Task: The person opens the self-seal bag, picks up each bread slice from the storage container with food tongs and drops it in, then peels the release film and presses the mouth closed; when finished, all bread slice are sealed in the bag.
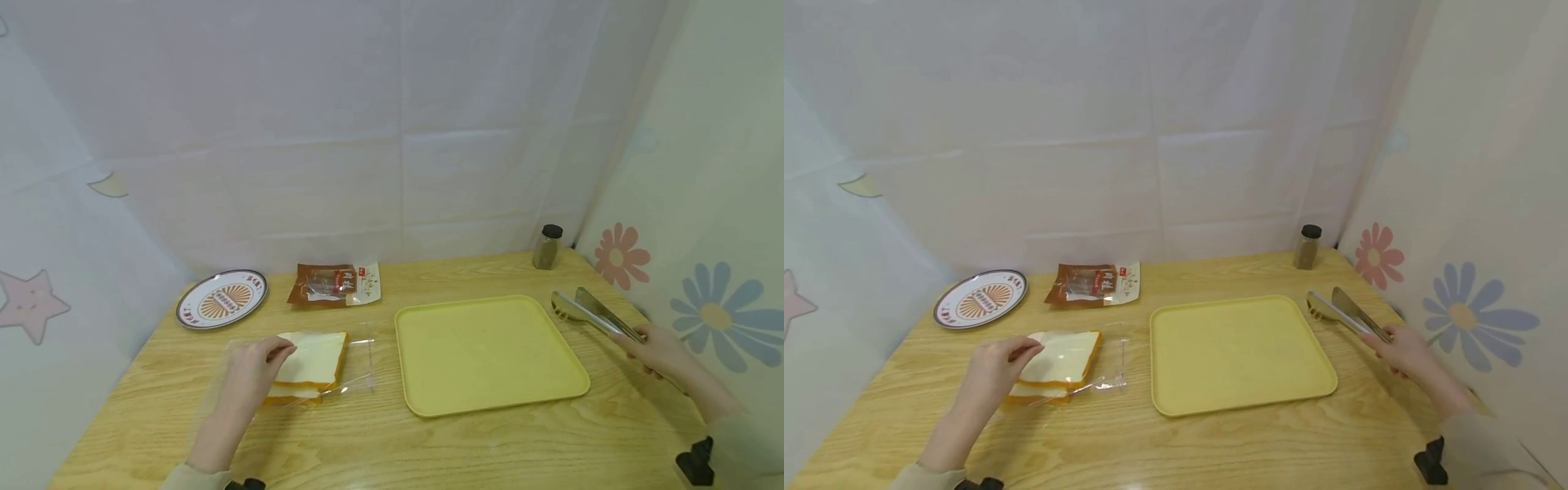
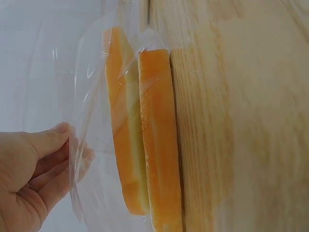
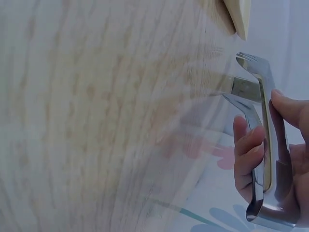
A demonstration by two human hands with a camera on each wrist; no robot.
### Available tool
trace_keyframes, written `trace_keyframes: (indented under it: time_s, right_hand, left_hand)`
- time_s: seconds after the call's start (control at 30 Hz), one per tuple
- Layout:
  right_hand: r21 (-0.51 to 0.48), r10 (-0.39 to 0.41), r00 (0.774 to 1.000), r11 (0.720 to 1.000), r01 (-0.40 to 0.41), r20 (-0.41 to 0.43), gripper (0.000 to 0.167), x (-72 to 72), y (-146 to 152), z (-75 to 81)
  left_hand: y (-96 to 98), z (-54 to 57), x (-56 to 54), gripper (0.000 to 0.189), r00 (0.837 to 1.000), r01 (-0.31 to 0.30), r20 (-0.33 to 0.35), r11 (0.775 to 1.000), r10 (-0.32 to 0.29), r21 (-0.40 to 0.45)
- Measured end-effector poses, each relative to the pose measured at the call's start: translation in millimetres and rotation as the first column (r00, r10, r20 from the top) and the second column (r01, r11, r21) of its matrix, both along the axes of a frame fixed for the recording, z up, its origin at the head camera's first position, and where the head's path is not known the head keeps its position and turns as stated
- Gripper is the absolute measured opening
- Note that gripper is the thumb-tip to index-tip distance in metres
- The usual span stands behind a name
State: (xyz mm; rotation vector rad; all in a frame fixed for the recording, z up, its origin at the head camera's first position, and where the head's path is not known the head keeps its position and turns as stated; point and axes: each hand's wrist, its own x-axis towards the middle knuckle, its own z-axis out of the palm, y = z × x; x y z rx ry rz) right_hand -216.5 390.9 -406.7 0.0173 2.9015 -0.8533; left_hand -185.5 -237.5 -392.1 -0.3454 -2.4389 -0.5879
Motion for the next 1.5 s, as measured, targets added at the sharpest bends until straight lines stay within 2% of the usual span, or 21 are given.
trace_keyframes:
  time_s: [0.33, 0.43, 0.53, 0.6, 0.73, 0.8, 0.97, 1.23, 1.33, 1.4, 1.5]
  right_hand:
    - [0.022, 0.013, 1.000, 1.000, -0.014, 0.028, 0.086, -10.1, -3, -0.5]
    - [0.048, 0.018, 0.999, 0.999, -0.019, 0.029, 0.086, -12.4, -5, 1.5]
    - [0.071, 0.024, 0.999, 0.997, -0.026, 0.036, 0.084, -13.4, -6, 3.5]
    - [0.104, 0.038, 0.999, 0.994, -0.039, 0.012, 0.078, -13.8, -7, 4.4]
    - [0.182, 0.076, 0.995, 0.981, -0.064, -0.059, 0.051, -14.8, -8, 3.2]
    - [0.203, 0.086, 0.994, 0.977, -0.073, -0.059, 0.045, -14.9, -7, 3.5]
    - [0.175, 0.095, 0.995, 0.980, -0.098, 0.029, 0.047, -14.0, -6, 4.9]
    - [0.167, 0.109, 0.993, 0.979, -0.115, 0.040, 0.049, -11.6, -10, 8.7]
    - [0.183, 0.119, 0.993, 0.976, -0.117, -0.001, 0.052, -10.2, -14, 9.8]
    - [0.220, 0.127, 0.990, 0.969, -0.111, -0.063, 0.060, -9.8, -20, 13.1]
    - [0.302, 0.118, 0.979, 0.951, -0.064, -0.165, 0.076, -6.3, -42, 26.5]
  left_hand:
    - [0.3, 0.3, 0.0, 0.005, 1.000, -0.009, 0.012, 1.000, 0.009, 0.002]
    - [0.0, 0.0, -0.1, 0.005, 1.000, -0.005, 0.004, 1.000, 0.005, 0.002]
    - [-0.2, -0.6, 0.0, 0.005, 1.000, -0.003, 0.000, 1.000, 0.003, 0.003]
    - [-0.3, -0.9, 0.2, 0.005, 1.000, -0.003, -0.002, 1.000, 0.003, 0.001]
    - [-0.1, -1.7, 0.2, 0.005, 1.000, 0.000, -0.008, 1.000, -0.001, -0.007]
    - [-0.1, -2.1, -0.1, 0.005, 1.000, 0.002, -0.010, 1.000, -0.002, -0.011]
    - [-0.7, -3.1, -0.5, 0.005, 1.000, 0.003, -0.004, 1.000, -0.003, -0.011]
    - [-0.6, -3.1, -2.3, 0.004, 1.000, 0.008, -0.012, 1.000, -0.008, -0.022]
    - [-0.2, -2.8, -1.6, 0.004, 1.000, 0.006, -0.008, 1.000, -0.006, -0.025]
    - [-0.1, -2.3, -1.3, 0.004, 1.000, 0.009, -0.004, 1.000, -0.009, -0.021]
    - [0.4, -2.1, -1.2, 0.004, 1.000, 0.011, 0.001, 1.000, -0.011, -0.025]
